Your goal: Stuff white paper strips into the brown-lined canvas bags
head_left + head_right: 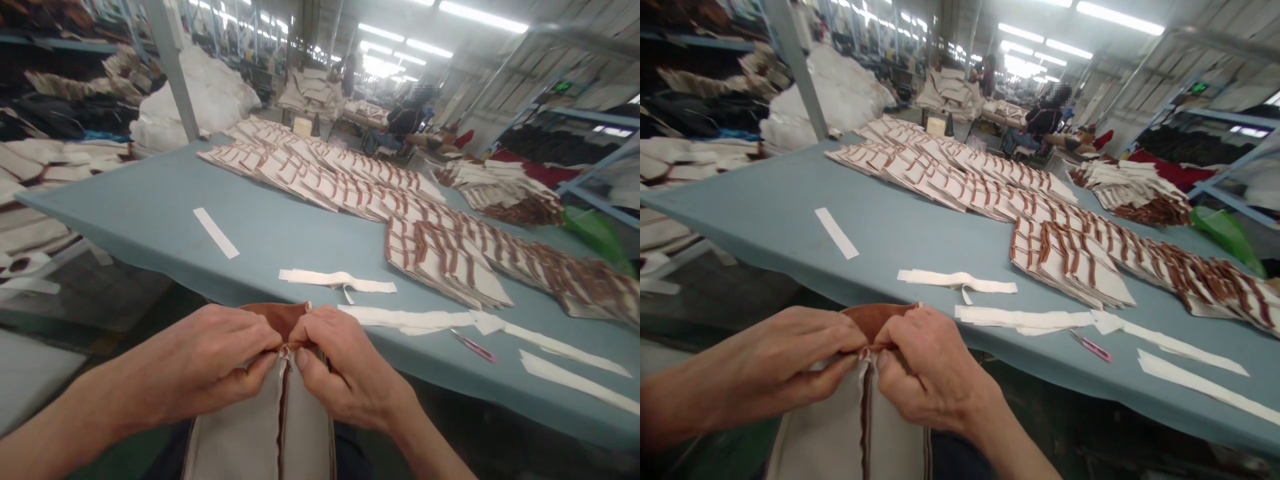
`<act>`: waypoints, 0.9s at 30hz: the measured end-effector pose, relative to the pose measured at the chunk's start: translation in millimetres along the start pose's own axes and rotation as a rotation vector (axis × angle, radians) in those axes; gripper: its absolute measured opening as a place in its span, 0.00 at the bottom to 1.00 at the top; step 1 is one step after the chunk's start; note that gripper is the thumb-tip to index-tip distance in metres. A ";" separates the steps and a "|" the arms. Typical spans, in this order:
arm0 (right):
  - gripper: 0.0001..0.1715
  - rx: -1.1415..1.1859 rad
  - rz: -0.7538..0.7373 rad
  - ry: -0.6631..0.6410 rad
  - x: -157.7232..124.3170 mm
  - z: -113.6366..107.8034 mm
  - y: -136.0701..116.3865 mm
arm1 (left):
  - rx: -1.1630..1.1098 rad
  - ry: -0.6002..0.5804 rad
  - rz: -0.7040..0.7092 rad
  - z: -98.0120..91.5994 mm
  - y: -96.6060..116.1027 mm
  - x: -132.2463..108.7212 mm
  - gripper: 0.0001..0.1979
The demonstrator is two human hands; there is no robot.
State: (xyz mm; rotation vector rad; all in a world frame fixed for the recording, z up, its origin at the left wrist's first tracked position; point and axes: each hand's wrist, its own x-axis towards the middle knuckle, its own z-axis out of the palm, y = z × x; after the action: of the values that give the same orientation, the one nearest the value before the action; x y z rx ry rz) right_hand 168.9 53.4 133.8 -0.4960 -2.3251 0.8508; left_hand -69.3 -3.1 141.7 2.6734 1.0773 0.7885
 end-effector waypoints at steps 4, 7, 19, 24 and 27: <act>0.10 -0.049 -0.012 0.012 -0.8 3.5 8.9 | 0.014 -0.027 -0.054 1.4 0.2 4.5 0.17; 0.09 0.023 0.012 0.064 -1.0 11.9 17.7 | -0.046 -0.019 -0.136 5.3 4.0 12.4 0.16; 0.15 0.412 0.104 0.157 -7.6 31.7 33.6 | -0.741 0.027 -0.503 32.1 6.8 23.6 0.14; 0.18 0.452 0.132 0.123 -7.4 31.4 36.4 | -0.717 -0.018 -0.460 23.9 9.4 30.4 0.12; 0.17 0.428 0.146 0.095 -7.9 29.3 35.1 | -0.640 -0.072 -0.451 23.2 7.2 28.2 0.13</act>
State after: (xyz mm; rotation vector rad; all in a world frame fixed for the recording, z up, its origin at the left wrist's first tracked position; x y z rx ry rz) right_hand 160.3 61.5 89.0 -0.5084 -1.9609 1.3236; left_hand -35.8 12.1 135.9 1.8308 1.1118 0.7698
